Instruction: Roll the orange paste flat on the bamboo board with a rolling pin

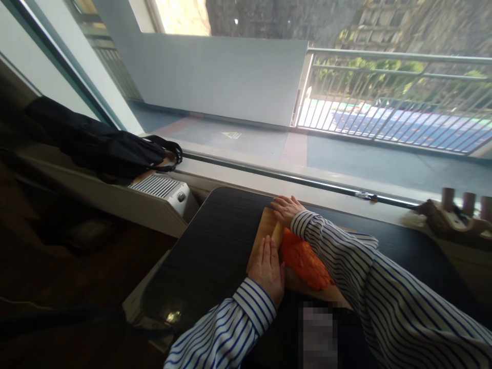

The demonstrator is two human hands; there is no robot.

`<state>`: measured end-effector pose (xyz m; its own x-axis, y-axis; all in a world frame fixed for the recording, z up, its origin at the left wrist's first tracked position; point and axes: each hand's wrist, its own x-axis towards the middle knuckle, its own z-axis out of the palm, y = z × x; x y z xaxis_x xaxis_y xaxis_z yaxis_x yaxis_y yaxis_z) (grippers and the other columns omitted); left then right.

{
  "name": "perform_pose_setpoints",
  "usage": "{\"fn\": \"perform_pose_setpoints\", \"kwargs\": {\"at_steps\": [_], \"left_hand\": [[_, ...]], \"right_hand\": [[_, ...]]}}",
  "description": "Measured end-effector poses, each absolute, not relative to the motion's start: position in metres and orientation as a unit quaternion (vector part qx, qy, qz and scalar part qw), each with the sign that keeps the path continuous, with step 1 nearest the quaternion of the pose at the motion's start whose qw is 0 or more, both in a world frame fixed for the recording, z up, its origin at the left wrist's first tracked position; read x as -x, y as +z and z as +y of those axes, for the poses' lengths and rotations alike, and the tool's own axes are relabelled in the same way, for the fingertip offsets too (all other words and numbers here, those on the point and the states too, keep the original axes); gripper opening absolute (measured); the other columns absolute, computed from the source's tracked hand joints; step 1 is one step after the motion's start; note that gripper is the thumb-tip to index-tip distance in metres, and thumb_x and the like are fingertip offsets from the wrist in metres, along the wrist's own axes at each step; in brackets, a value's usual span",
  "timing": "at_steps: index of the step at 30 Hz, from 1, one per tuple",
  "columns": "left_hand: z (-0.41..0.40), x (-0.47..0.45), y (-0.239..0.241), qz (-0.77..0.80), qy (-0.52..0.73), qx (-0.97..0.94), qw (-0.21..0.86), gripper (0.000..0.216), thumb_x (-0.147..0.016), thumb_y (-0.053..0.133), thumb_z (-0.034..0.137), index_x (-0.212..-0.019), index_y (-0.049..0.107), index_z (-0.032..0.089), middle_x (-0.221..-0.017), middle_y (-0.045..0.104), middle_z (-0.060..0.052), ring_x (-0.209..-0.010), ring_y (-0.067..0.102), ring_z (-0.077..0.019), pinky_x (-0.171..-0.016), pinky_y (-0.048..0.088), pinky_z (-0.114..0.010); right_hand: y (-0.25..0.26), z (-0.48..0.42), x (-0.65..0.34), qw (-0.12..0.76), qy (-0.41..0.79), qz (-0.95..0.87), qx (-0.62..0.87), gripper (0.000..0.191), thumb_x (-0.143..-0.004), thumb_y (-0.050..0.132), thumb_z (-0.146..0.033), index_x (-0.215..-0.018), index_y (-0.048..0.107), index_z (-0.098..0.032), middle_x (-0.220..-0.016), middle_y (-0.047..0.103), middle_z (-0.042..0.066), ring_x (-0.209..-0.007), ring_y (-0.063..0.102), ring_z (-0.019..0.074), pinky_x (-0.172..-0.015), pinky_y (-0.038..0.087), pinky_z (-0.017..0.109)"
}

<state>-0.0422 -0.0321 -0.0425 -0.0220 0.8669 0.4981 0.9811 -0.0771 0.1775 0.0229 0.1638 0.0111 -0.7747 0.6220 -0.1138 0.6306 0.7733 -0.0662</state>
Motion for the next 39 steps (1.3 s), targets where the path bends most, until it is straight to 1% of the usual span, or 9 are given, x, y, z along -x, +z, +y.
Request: {"fn": "perform_pose_setpoints", "kwargs": {"at_steps": [4,9,14,20,23,26,29,33,39], "left_hand": [[-0.033,0.035,-0.043,-0.672,-0.246,0.690,0.110,0.058,-0.087,0.035,0.017,-0.138,0.014,0.000,-0.130,0.043,-0.026,-0.125,0.036,-0.0297,-0.093,0.045,-0.041],[-0.036,0.019,-0.038,-0.669,-0.250,0.690,0.117,0.057,-0.086,0.039,0.018,-0.136,0.019,-0.003,-0.133,0.039,-0.026,-0.128,0.029,-0.0321,-0.095,0.043,-0.045],[-0.037,0.003,-0.037,-0.658,-0.277,0.691,0.115,0.053,-0.086,0.038,0.017,-0.134,0.025,-0.003,-0.132,0.040,-0.025,-0.128,0.029,-0.0320,-0.094,0.044,-0.045],[-0.037,0.010,-0.046,-0.662,-0.294,0.677,0.132,0.057,-0.088,0.038,0.018,-0.137,0.017,-0.001,-0.129,0.044,-0.026,-0.126,0.033,-0.0314,-0.091,0.047,-0.043],[-0.039,0.025,-0.048,-0.681,-0.285,0.663,0.120,0.057,-0.089,0.035,0.023,-0.138,0.014,0.002,-0.131,0.043,-0.025,-0.125,0.036,-0.0303,-0.091,0.047,-0.043],[-0.041,0.035,-0.047,-0.690,-0.277,0.661,0.098,0.058,-0.089,0.034,0.030,-0.139,0.016,0.005,-0.134,0.040,-0.023,-0.126,0.034,-0.0301,-0.094,0.043,-0.045],[-0.041,0.032,-0.042,-0.690,-0.272,0.663,0.099,0.060,-0.089,0.036,0.035,-0.137,0.020,0.003,-0.133,0.041,-0.024,-0.127,0.033,-0.0313,-0.095,0.042,-0.046],[-0.039,0.019,-0.037,-0.684,-0.276,0.668,0.097,0.059,-0.089,0.036,0.033,-0.135,0.022,-0.001,-0.133,0.040,-0.026,-0.128,0.031,-0.0313,-0.094,0.043,-0.044],[-0.038,0.006,-0.039,-0.655,-0.275,0.700,0.072,0.059,-0.088,0.039,0.030,-0.135,0.022,-0.002,-0.137,0.033,-0.025,-0.130,0.024,-0.0315,-0.096,0.041,-0.046]], "right_hand": [[0.012,0.164,-0.029,0.048,-0.043,0.942,-0.330,0.050,-0.089,0.024,-0.036,-0.134,0.036,-0.019,-0.142,0.032,0.007,-0.132,0.020,0.0244,-0.106,0.015,0.054],[0.012,0.161,-0.045,0.024,-0.029,0.944,-0.328,0.052,-0.089,0.022,-0.036,-0.136,0.032,-0.016,-0.143,0.031,0.007,-0.133,0.018,0.0238,-0.107,0.016,0.052],[0.012,0.159,-0.061,0.027,-0.032,0.943,-0.330,0.052,-0.089,0.022,-0.034,-0.137,0.030,-0.015,-0.144,0.030,0.007,-0.133,0.018,0.0231,-0.107,0.017,0.051],[0.013,0.158,-0.042,0.031,-0.025,0.946,-0.323,0.052,-0.087,0.026,-0.033,-0.135,0.036,-0.014,-0.143,0.032,0.007,-0.133,0.016,0.0245,-0.107,0.016,0.051],[0.014,0.157,-0.017,0.050,-0.038,0.946,-0.319,0.050,-0.087,0.026,-0.032,-0.131,0.042,-0.016,-0.139,0.037,0.006,-0.132,0.018,0.0246,-0.108,0.014,0.051],[0.014,0.156,-0.001,0.050,-0.040,0.949,-0.310,0.048,-0.087,0.027,-0.032,-0.130,0.044,-0.016,-0.138,0.040,0.006,-0.132,0.021,0.0242,-0.108,0.014,0.050],[0.014,0.155,-0.002,0.050,-0.033,0.948,-0.313,0.049,-0.087,0.028,-0.033,-0.131,0.042,-0.015,-0.140,0.036,0.007,-0.132,0.020,0.0235,-0.108,0.014,0.048],[0.014,0.154,-0.022,0.046,-0.035,0.939,-0.338,0.054,-0.088,0.025,-0.033,-0.136,0.033,-0.011,-0.145,0.027,0.008,-0.134,0.016,0.0236,-0.108,0.015,0.047],[0.013,0.152,-0.047,0.023,-0.023,0.935,-0.354,0.055,-0.088,0.022,-0.033,-0.138,0.028,-0.009,-0.145,0.024,0.010,-0.134,0.016,0.0235,-0.108,0.016,0.047]]}}
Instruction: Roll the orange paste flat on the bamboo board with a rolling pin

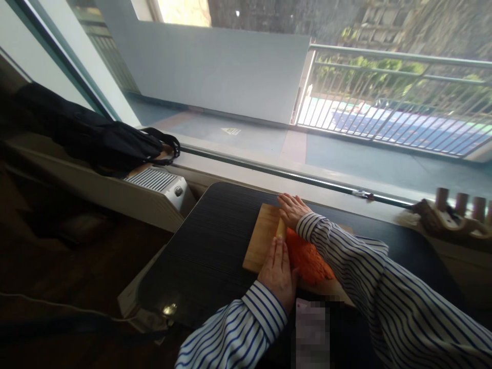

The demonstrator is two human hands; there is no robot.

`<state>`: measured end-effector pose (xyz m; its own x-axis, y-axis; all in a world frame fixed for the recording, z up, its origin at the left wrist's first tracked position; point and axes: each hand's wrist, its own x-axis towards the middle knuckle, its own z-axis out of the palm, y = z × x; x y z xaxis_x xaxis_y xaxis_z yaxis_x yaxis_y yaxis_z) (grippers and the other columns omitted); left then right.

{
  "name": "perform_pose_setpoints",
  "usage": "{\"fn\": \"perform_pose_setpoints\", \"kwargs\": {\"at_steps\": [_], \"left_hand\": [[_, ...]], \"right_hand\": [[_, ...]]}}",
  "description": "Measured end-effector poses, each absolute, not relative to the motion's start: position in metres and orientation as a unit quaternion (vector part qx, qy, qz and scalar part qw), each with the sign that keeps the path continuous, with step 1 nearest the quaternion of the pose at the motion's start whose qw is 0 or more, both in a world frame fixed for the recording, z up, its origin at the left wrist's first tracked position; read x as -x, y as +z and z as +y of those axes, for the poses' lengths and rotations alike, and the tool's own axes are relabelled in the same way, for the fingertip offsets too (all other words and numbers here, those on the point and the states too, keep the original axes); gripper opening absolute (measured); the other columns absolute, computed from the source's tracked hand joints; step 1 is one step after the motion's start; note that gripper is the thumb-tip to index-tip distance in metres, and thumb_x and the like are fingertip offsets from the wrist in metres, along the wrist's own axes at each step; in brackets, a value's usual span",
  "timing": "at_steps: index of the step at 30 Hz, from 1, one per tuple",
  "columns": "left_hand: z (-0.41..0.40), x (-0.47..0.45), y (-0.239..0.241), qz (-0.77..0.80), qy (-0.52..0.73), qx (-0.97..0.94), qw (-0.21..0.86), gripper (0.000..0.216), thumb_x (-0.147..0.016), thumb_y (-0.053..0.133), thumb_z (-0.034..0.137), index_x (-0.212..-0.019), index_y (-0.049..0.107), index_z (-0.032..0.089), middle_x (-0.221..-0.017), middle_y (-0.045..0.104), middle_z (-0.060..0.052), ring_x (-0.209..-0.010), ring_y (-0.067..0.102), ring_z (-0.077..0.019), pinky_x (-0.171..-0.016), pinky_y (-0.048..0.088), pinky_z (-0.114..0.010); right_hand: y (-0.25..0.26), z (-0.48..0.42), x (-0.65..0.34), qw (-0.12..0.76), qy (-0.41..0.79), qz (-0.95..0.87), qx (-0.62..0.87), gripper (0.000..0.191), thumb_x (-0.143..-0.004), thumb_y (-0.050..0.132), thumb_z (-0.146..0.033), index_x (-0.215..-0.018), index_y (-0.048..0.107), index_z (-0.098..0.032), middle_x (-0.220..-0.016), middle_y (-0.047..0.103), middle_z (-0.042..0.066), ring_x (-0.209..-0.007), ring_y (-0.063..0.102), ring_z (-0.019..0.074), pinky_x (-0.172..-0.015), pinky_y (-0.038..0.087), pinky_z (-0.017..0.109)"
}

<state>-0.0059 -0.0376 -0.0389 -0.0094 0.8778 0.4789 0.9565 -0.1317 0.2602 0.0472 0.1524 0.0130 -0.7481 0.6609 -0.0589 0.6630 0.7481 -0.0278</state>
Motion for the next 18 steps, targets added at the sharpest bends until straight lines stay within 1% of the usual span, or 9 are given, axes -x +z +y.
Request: {"fn": "perform_pose_setpoints", "kwargs": {"at_steps": [5,9,11,15,18], "left_hand": [[-0.037,0.005,-0.041,-0.633,-0.264,0.725,0.065,0.061,-0.087,0.042,0.030,-0.135,0.023,-0.002,-0.139,0.030,-0.025,-0.131,0.022,-0.0328,-0.096,0.040,-0.048],[-0.037,0.005,-0.040,-0.624,-0.257,0.734,0.068,0.058,-0.086,0.043,0.029,-0.132,0.028,-0.004,-0.138,0.031,-0.025,-0.131,0.020,-0.0322,-0.098,0.040,-0.045],[-0.037,0.005,-0.040,-0.623,-0.256,0.736,0.073,0.056,-0.087,0.041,0.027,-0.132,0.029,-0.004,-0.138,0.032,-0.025,-0.131,0.021,-0.0322,-0.097,0.041,-0.044],[-0.036,0.011,-0.043,-0.633,-0.273,0.719,0.089,0.056,-0.088,0.039,0.026,-0.135,0.024,-0.002,-0.134,0.037,-0.026,-0.129,0.026,-0.0318,-0.094,0.044,-0.046],[-0.036,0.019,-0.043,-0.640,-0.274,0.710,0.101,0.055,-0.088,0.039,0.027,-0.134,0.026,-0.001,-0.131,0.042,-0.026,-0.127,0.032,-0.0316,-0.093,0.044,-0.045]], "right_hand": [[0.012,0.152,-0.056,0.011,-0.009,0.937,-0.348,0.054,-0.088,0.023,-0.032,-0.136,0.032,-0.010,-0.144,0.029,0.010,-0.133,0.018,0.0244,-0.108,0.017,0.047],[0.012,0.152,-0.061,0.015,-0.011,0.937,-0.350,0.054,-0.088,0.022,-0.030,-0.136,0.032,-0.008,-0.144,0.028,0.011,-0.133,0.019,0.0243,-0.108,0.018,0.046],[0.013,0.152,-0.060,0.019,-0.014,0.936,-0.352,0.054,-0.087,0.023,-0.029,-0.136,0.032,-0.007,-0.144,0.028,0.011,-0.133,0.018,0.0245,-0.108,0.017,0.046],[0.016,0.150,-0.047,0.038,-0.022,0.933,-0.358,0.054,-0.087,0.025,-0.031,-0.135,0.034,-0.009,-0.143,0.030,0.011,-0.133,0.017,0.0255,-0.108,0.017,0.047],[0.018,0.148,-0.032,0.061,-0.032,0.924,-0.376,0.054,-0.086,0.027,-0.032,-0.134,0.036,-0.009,-0.143,0.031,0.011,-0.133,0.017,0.0266,-0.108,0.016,0.048]]}}
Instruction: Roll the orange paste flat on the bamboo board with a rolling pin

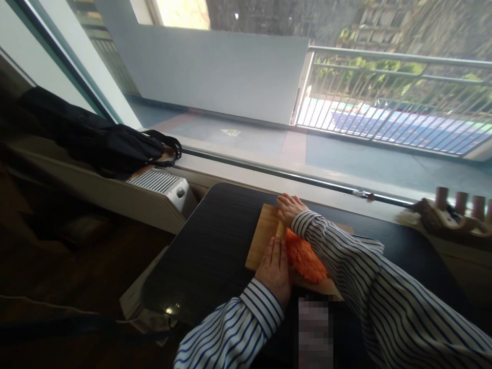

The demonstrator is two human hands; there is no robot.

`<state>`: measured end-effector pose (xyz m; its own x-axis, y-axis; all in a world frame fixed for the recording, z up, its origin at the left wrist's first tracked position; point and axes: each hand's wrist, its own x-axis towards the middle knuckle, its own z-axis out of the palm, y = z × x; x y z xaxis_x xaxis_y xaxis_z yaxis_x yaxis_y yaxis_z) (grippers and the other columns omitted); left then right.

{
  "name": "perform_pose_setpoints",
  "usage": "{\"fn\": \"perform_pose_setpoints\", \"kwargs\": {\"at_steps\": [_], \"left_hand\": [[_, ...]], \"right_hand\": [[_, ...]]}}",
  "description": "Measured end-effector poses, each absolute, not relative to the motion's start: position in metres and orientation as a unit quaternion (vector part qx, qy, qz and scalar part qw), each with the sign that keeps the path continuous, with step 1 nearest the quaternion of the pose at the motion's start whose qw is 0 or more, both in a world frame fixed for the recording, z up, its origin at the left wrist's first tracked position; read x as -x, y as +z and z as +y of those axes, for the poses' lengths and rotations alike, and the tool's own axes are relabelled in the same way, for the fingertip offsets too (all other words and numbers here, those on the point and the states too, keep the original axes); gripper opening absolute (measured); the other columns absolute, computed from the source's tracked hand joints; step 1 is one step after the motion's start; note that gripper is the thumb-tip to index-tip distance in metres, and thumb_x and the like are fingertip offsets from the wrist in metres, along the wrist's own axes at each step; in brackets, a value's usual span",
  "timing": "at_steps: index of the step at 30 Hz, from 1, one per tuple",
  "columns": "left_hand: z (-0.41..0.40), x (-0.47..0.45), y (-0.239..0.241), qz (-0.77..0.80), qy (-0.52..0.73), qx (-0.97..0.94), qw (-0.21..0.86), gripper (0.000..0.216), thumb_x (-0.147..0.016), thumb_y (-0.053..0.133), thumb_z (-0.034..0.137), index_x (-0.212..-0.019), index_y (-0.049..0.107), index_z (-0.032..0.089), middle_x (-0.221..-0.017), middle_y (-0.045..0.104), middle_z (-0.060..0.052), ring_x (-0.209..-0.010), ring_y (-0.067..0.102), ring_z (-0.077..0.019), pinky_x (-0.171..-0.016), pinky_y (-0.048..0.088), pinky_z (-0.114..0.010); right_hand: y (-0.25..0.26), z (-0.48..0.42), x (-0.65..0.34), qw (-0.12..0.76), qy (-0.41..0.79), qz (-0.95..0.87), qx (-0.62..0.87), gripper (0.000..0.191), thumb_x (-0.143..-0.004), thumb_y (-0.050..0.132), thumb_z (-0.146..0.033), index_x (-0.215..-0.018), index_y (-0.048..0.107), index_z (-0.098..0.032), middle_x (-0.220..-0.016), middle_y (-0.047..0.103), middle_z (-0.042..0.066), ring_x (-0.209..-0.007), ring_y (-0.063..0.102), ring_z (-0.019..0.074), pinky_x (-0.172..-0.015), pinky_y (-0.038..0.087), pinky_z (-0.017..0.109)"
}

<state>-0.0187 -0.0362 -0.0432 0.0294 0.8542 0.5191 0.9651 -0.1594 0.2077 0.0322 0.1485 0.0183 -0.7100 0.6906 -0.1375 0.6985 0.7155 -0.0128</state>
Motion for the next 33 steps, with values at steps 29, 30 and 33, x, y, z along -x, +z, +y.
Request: {"fn": "perform_pose_setpoints", "kwargs": {"at_steps": [29,30,33], "left_hand": [[-0.030,0.021,-0.043,-0.548,-0.227,0.792,0.146,0.041,-0.087,0.036,0.015,-0.125,0.043,0.001,-0.130,0.046,-0.020,-0.126,0.034,-0.0286,-0.096,0.045,-0.040],[-0.030,0.023,-0.044,-0.538,-0.227,0.798,0.151,0.041,-0.087,0.035,0.012,-0.126,0.042,0.002,-0.130,0.046,-0.018,-0.126,0.033,-0.0275,-0.096,0.045,-0.039],[-0.028,0.033,-0.046,-0.532,-0.225,0.803,0.147,0.048,-0.084,0.030,0.002,-0.131,0.035,0.006,-0.133,0.044,-0.016,-0.129,0.028,-0.0234,-0.097,0.043,-0.036]], "right_hand": [[0.017,0.136,-0.083,0.015,-0.030,0.906,-0.421,0.052,-0.091,0.019,-0.032,-0.136,0.032,-0.011,-0.145,0.025,0.011,-0.132,0.021,0.0226,-0.107,0.019,0.045],[0.019,0.135,-0.086,0.014,-0.030,0.908,-0.418,0.051,-0.091,0.019,-0.032,-0.136,0.032,-0.010,-0.144,0.027,0.013,-0.132,0.023,0.0231,-0.106,0.020,0.046],[0.025,0.134,-0.097,0.012,-0.033,0.909,-0.416,0.050,-0.091,0.024,-0.035,-0.133,0.037,-0.011,-0.140,0.034,0.015,-0.127,0.031,0.0241,-0.103,0.025,0.048]]}}
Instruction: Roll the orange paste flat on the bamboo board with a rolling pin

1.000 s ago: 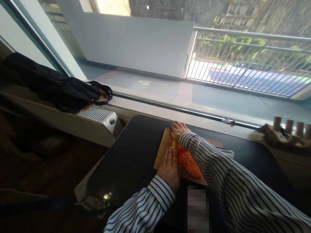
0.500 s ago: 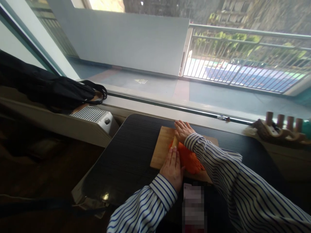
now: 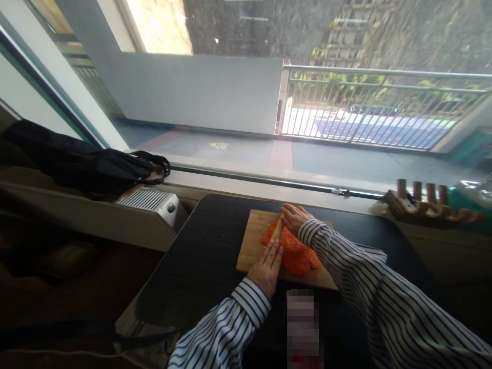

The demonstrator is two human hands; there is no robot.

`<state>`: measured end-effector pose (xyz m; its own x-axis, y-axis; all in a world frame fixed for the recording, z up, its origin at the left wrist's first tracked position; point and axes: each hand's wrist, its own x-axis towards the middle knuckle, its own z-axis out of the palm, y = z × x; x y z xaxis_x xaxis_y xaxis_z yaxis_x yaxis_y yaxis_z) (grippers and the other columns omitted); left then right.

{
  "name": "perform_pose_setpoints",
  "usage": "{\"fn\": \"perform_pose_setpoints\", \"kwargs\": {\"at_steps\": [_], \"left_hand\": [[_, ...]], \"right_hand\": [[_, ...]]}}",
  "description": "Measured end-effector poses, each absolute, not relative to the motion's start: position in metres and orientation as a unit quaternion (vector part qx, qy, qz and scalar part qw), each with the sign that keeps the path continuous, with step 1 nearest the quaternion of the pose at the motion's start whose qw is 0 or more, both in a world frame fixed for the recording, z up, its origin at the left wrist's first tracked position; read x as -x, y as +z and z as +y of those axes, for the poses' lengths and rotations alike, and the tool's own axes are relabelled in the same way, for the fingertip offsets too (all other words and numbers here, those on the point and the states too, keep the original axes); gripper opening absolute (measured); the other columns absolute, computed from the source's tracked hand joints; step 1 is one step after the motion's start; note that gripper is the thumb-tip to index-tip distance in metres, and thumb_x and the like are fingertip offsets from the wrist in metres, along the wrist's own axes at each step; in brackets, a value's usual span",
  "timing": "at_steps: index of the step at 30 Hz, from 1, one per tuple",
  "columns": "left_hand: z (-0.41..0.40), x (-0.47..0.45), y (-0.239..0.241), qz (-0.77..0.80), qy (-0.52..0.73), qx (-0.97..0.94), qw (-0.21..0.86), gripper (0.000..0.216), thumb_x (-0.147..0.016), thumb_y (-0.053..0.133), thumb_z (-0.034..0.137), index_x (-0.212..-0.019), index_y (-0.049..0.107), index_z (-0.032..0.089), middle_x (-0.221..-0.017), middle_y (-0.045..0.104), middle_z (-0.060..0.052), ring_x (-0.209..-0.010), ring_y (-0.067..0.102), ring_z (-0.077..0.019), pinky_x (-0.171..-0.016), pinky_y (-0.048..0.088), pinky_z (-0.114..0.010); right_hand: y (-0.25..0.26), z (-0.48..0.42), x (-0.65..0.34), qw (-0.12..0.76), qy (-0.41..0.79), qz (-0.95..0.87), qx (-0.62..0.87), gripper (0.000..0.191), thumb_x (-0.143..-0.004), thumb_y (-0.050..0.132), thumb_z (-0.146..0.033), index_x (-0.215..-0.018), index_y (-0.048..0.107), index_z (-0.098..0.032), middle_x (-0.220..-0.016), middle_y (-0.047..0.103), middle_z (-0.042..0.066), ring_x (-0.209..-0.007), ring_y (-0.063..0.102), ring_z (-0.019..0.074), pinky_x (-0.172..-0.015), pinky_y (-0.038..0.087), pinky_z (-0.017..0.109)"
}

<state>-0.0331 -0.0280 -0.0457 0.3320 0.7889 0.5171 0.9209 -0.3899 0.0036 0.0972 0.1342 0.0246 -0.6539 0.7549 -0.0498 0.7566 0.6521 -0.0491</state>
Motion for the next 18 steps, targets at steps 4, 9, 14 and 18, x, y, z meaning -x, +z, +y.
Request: {"fn": "perform_pose_setpoints", "kwargs": {"at_steps": [4,9,14,18], "left_hand": [[-0.028,0.053,-0.050,-0.567,-0.227,0.778,0.148,0.048,-0.084,0.036,0.008,-0.131,0.034,0.004,-0.132,0.044,-0.019,-0.127,0.032,-0.0256,-0.096,0.044,-0.036],[-0.027,0.071,-0.047,-0.581,-0.239,0.768,0.123,0.041,-0.084,0.041,0.013,-0.124,0.046,0.008,-0.118,0.059,-0.014,-0.114,0.051,-0.0244,-0.089,0.050,-0.037],[-0.022,0.085,-0.029,-0.561,-0.234,0.791,0.072,0.043,-0.081,0.039,0.007,-0.121,0.050,0.017,-0.115,0.062,-0.006,-0.116,0.049,-0.0216,-0.097,0.042,-0.042],[-0.017,0.096,-0.023,-0.572,-0.186,0.798,0.028,0.042,-0.083,0.040,0.013,-0.123,0.049,0.021,-0.123,0.056,-0.007,-0.120,0.044,-0.0224,-0.100,0.037,-0.046]], "right_hand": [[0.031,0.132,-0.114,-0.014,-0.029,0.911,-0.412,0.043,-0.089,0.032,-0.039,-0.120,0.051,-0.015,-0.129,0.047,0.014,-0.122,0.039,0.0255,-0.101,0.026,0.053],[0.027,0.123,-0.140,-0.053,-0.042,0.935,-0.347,0.038,-0.087,0.039,-0.043,-0.114,0.055,-0.021,-0.122,0.055,0.011,-0.119,0.042,0.0260,-0.100,0.024,0.056],[0.021,0.112,-0.162,-0.073,-0.018,0.945,-0.318,0.032,-0.083,0.051,-0.044,-0.108,0.060,-0.026,-0.104,0.063,0.008,-0.102,0.053,0.0241,-0.100,0.022,0.055],[0.021,0.103,-0.164,-0.061,-0.030,0.947,-0.314,0.025,-0.084,0.050,-0.040,-0.099,0.062,-0.024,-0.100,0.063,0.007,-0.101,0.053,0.0233,-0.101,0.019,0.055]]}}
